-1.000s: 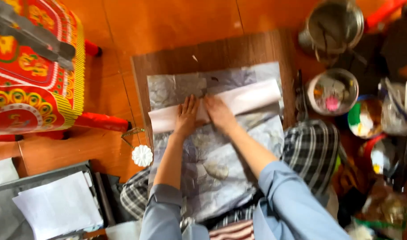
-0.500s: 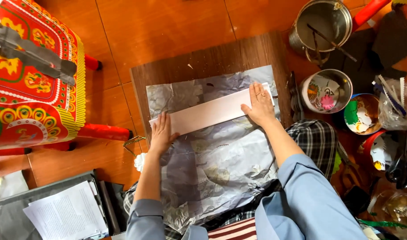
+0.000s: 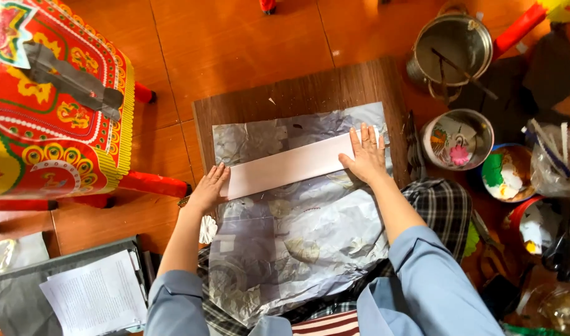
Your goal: Fold and roll paper sheets to assemble decorative items
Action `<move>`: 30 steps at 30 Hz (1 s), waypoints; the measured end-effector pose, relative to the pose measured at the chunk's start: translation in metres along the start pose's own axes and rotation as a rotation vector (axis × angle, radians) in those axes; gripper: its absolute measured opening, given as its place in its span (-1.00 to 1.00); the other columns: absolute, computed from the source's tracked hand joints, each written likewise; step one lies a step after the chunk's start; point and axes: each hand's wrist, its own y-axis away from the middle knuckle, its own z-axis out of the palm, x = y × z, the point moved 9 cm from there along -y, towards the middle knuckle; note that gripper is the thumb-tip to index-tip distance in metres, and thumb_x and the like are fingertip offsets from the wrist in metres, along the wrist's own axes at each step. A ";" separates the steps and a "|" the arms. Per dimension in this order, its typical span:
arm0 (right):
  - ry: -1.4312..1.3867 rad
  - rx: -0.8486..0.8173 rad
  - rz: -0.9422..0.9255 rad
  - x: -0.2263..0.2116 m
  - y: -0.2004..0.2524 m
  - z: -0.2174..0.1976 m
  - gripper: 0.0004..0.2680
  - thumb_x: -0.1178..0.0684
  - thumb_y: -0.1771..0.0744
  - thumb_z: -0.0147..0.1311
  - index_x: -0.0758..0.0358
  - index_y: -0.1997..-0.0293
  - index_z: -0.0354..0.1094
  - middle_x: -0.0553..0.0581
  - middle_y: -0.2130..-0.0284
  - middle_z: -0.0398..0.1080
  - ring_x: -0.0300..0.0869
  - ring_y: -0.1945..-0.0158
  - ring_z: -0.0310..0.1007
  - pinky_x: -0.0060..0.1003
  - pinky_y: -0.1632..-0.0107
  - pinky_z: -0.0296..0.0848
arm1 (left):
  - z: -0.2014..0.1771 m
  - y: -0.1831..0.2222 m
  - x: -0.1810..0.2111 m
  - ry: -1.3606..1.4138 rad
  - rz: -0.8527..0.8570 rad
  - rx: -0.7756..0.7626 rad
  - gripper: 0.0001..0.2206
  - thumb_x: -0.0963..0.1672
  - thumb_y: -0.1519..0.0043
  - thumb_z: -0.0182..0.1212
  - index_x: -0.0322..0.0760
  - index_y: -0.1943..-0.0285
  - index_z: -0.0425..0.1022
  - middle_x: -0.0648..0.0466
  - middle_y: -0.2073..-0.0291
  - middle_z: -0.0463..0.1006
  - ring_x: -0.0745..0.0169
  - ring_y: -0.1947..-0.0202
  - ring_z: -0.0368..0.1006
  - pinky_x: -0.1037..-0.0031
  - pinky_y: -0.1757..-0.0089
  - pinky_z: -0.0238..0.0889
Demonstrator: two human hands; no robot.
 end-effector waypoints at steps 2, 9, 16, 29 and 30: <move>0.007 -0.061 0.034 0.000 -0.002 -0.002 -0.34 -0.52 -0.27 -0.24 -0.06 -0.49 -0.23 0.24 -0.46 -0.31 0.04 -0.51 -0.42 0.22 -0.40 -0.37 | 0.004 -0.003 -0.007 -0.173 -0.049 -0.150 0.05 0.02 0.06 0.44 0.18 -0.55 -0.32 0.21 -0.53 -0.35 0.16 -0.50 -0.31 0.03 -0.30 -0.11; 0.022 -0.084 0.034 -0.019 0.006 -0.028 -0.35 -0.45 -0.27 -0.15 0.00 -0.48 -0.19 0.27 -0.46 -0.26 0.08 -0.51 -0.40 0.23 -0.39 -0.30 | 0.002 -0.097 0.060 1.606 -0.437 0.357 -0.63 -0.13 -0.17 0.17 -0.16 -0.18 0.32 0.04 0.03 0.44 0.11 0.09 0.47 0.16 0.07 0.37; -0.082 -0.080 0.004 0.004 -0.005 -0.002 -0.39 -0.44 -0.30 -0.18 -0.10 -0.48 -0.23 0.23 -0.46 -0.30 0.06 -0.51 -0.44 0.20 -0.40 -0.37 | -0.018 -0.195 0.142 0.141 -0.143 0.145 -0.63 0.09 -0.14 0.18 0.05 -0.09 0.41 0.14 -0.02 0.46 0.14 -0.06 0.45 0.15 0.08 0.41; -0.464 -0.015 0.016 0.057 -0.050 0.037 -0.44 -0.39 -0.33 -0.10 0.09 -0.42 0.00 0.32 -0.37 0.00 0.16 -0.46 -0.17 0.25 -0.38 -0.17 | -0.075 -0.135 0.183 0.297 -0.029 0.280 -0.86 -0.12 -0.19 0.10 -0.10 0.37 0.58 0.01 0.39 0.62 -0.04 0.24 0.58 0.22 0.20 0.47; -0.464 -0.012 0.009 0.038 -0.033 0.006 -0.44 -0.39 -0.33 -0.10 0.09 -0.42 0.00 0.32 -0.37 0.00 0.16 -0.46 -0.17 0.25 -0.38 -0.17 | -0.098 -0.110 0.189 0.295 -0.033 0.286 -0.86 -0.12 -0.19 0.10 -0.10 0.37 0.58 0.01 0.39 0.62 -0.04 0.24 0.58 0.22 0.20 0.47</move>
